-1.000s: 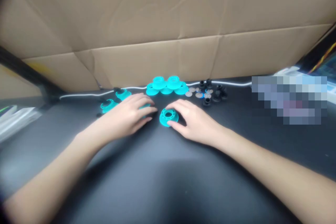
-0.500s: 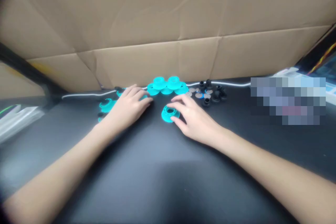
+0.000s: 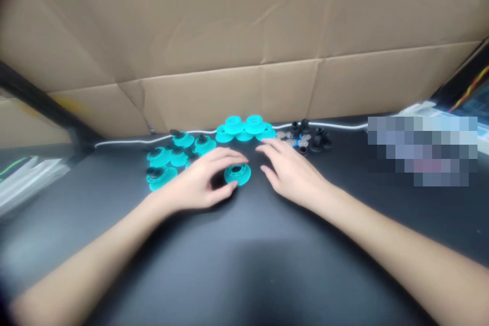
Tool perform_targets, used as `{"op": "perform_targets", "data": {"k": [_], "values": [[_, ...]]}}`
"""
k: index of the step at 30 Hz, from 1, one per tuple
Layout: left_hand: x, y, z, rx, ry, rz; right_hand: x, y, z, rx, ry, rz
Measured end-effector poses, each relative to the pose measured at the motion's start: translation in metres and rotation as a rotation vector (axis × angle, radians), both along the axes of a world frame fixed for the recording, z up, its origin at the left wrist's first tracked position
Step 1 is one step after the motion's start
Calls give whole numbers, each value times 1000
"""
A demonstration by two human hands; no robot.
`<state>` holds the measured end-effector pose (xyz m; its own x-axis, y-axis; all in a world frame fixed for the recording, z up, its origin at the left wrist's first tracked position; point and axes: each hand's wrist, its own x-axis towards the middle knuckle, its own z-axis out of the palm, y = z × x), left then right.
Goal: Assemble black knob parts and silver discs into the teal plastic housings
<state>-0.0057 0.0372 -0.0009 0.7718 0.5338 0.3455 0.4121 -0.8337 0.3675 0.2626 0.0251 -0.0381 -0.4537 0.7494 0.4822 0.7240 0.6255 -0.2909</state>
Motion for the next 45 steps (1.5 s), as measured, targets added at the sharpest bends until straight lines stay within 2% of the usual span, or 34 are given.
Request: {"op": "perform_targets", "data": {"k": [6,10,15,20,25,31,45], "values": [[-5,5,0,-27,-21,42,4,3,-14,-27,-89,-79],[-5,7,-1,-52,4,77,4,4,-16,-11,-84,-117],[-5,7,-3,-94,16,87,6,5,-13,-22,-111,-80],[-3,5,-3,-162,-31,34,4,5,-14,10,-96,-107],[-1,4,0,-212,-20,-5,6,8,-7,-16,-83,-17],[-2,3,1,-192,-3,-15,5,9,3,-35,40,12],[-4,3,-1,-170,-12,-27,2,7,4,-78,166,22]]}}
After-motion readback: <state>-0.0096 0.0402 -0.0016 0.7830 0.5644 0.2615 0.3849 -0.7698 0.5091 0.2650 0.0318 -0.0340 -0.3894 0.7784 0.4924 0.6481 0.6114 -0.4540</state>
